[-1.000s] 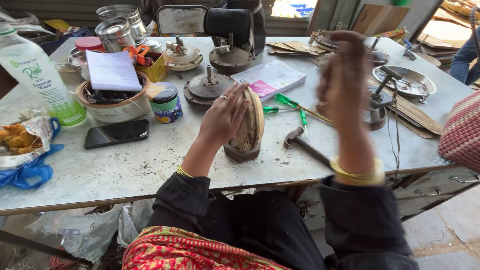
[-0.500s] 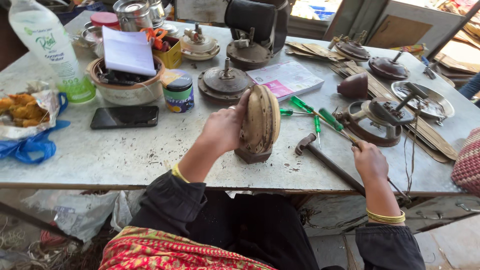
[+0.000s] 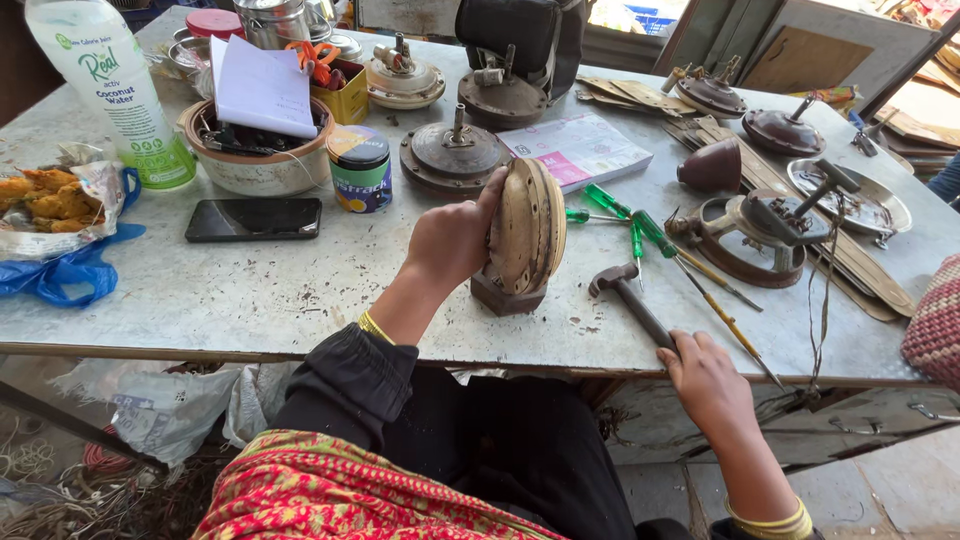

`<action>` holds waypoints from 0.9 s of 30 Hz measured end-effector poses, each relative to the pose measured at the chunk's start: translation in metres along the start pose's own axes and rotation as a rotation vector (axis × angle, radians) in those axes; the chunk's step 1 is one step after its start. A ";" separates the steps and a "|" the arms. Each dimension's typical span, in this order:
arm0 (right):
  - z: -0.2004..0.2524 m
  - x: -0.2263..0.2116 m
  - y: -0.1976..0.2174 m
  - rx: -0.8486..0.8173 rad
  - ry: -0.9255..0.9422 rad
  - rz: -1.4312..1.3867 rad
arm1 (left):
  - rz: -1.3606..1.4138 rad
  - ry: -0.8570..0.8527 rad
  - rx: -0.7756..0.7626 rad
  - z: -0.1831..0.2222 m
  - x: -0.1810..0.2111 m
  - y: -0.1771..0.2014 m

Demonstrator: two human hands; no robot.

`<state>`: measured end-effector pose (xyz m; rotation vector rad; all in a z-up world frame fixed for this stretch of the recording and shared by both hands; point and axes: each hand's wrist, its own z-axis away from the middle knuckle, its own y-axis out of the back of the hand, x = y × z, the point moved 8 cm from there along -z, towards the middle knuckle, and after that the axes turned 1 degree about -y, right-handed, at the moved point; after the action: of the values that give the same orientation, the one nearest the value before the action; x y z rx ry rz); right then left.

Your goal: The person uses a screwdriver and hammer to work on a circular electrical component, likely a fan motor base. They repeatedly tap the component with the hammer and adjust screws with the screwdriver, rotating the object to access different sides.

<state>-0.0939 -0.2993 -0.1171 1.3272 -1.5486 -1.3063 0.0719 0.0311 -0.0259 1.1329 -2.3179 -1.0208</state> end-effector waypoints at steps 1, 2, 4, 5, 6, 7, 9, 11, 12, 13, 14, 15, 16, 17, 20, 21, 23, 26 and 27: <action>0.005 -0.004 0.003 0.039 0.030 -0.049 | -0.016 0.003 -0.010 -0.001 0.000 -0.001; 0.008 -0.008 0.008 0.081 0.060 -0.097 | -0.031 0.005 -0.017 -0.003 0.001 -0.002; 0.014 -0.007 0.015 0.059 0.006 -0.291 | -0.049 0.007 -0.030 -0.004 0.001 -0.003; 0.018 -0.004 0.016 -0.005 -0.077 -0.439 | -0.052 0.007 -0.035 -0.004 0.001 -0.004; 0.023 -0.001 0.019 -0.073 -0.157 -0.582 | -0.054 0.010 -0.039 -0.004 0.001 -0.004; 0.027 0.000 0.035 -0.017 -0.186 -0.774 | -0.042 0.011 -0.025 -0.005 0.002 -0.004; 0.039 0.004 0.062 0.090 -0.252 -1.170 | -0.025 0.004 -0.011 -0.005 0.000 -0.004; 0.057 -0.004 0.117 0.433 0.118 -1.334 | -0.061 0.001 -0.024 -0.005 -0.001 -0.007; 0.061 -0.009 0.123 0.463 0.170 -1.432 | -0.077 -0.001 -0.028 -0.006 -0.001 -0.009; 0.065 -0.013 0.127 0.494 0.222 -1.527 | -0.063 -0.008 -0.012 -0.005 0.000 -0.008; 0.058 -0.020 0.119 0.486 0.219 -1.717 | -0.049 -0.013 0.008 -0.006 0.000 -0.007; 0.053 -0.024 0.110 0.486 0.215 -1.907 | -0.036 -0.019 0.028 -0.006 0.000 -0.005; 0.039 -0.033 0.088 0.444 0.133 -2.188 | -0.035 -0.018 0.027 -0.006 0.000 -0.005; 0.051 -0.057 0.100 0.514 0.310 -1.317 | -0.035 -0.017 0.027 -0.006 -0.001 -0.004; 0.052 -0.098 0.066 0.282 0.322 -0.695 | -0.070 0.000 -0.048 -0.006 -0.002 -0.008; 0.052 -0.098 0.059 0.162 0.270 -0.820 | -0.088 0.008 -0.087 -0.004 -0.002 -0.012; 0.048 -0.077 0.063 0.039 -0.025 -1.062 | -0.093 -0.023 -0.030 -0.006 0.000 -0.006; 0.053 -0.058 0.120 0.129 0.036 -1.701 | -0.086 -0.038 0.004 -0.008 0.002 -0.006; 0.067 -0.045 0.147 0.404 0.123 -1.575 | -0.080 -0.036 0.005 -0.007 0.002 -0.008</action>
<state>-0.1840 -0.2443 0.0127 3.0599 -0.4308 -1.6210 0.0790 0.0231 -0.0270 1.2273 -2.3206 -1.0724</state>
